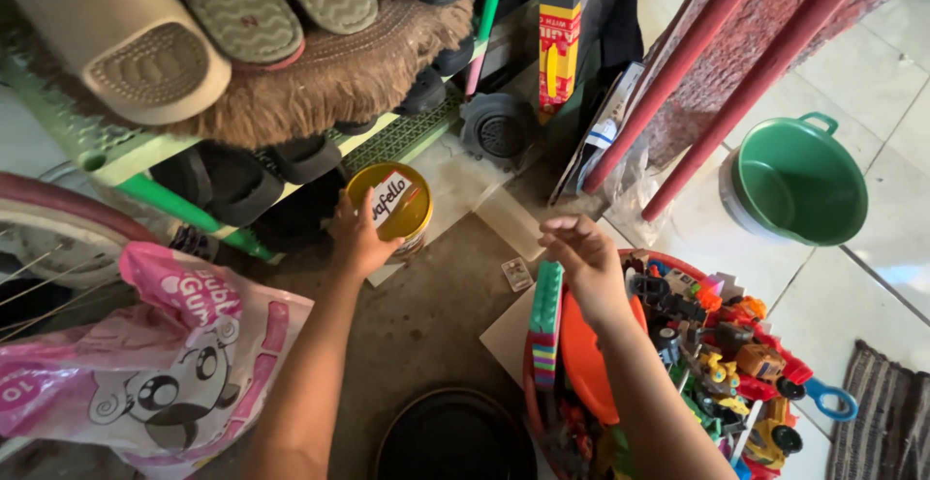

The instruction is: The person organizes footwear by placing sandals and slippers onto a shoe rack and arranging them on the floor. They then pick up a green basin, move it aside, and place a pair of beige slippers on a nearby shelf. Finally, they pick up a black plastic object from a red toy bin and carry it toward the hallway.

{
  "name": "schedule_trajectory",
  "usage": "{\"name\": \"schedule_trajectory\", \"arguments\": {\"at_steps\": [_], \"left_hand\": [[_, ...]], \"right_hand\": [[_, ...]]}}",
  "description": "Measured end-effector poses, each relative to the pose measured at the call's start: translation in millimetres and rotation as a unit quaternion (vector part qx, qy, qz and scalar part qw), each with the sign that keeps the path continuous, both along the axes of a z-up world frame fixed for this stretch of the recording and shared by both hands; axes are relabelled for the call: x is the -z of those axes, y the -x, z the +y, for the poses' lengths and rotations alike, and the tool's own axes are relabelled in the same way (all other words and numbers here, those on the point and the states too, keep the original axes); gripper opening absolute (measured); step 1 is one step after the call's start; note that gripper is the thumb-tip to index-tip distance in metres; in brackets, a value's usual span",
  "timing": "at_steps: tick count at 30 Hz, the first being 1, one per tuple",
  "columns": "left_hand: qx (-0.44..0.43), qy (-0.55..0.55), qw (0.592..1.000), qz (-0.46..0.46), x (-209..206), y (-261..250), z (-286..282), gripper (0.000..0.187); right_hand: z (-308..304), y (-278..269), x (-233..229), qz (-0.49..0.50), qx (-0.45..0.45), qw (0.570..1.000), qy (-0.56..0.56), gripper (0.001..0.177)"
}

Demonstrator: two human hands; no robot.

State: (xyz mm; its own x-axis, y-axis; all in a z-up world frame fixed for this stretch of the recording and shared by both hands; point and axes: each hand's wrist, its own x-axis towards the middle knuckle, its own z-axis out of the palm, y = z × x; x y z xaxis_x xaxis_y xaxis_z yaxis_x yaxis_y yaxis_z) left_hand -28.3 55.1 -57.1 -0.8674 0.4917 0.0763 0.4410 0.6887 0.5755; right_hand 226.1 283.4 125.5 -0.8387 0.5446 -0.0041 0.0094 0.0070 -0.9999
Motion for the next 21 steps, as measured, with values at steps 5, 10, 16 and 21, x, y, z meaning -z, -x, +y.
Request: {"name": "schedule_trajectory", "arguments": {"at_steps": [5, 10, 16, 21], "left_hand": [[0.017, 0.074, 0.997, 0.007, -32.2, 8.7, 16.9, 0.112], [0.094, 0.08, 0.989, 0.087, -52.2, 11.1, 97.8, 0.079], [0.169, 0.06, 0.983, -0.024, 4.6, 20.1, 245.2, 0.059], [0.226, 0.048, 0.973, 0.025, 39.8, 29.0, 336.5, 0.051]], "right_hand": [[57.9, 6.0, 36.9, -0.014, 0.035, 0.999, 0.019, 0.019], [99.8, -1.2, 55.0, -0.11, 0.108, 0.988, -0.023, 0.024], [120.9, -16.1, 45.9, -0.065, 0.134, 0.989, 0.001, 0.024], [124.0, -33.2, 24.2, -0.094, 0.134, 0.985, 0.048, 0.024]]}}
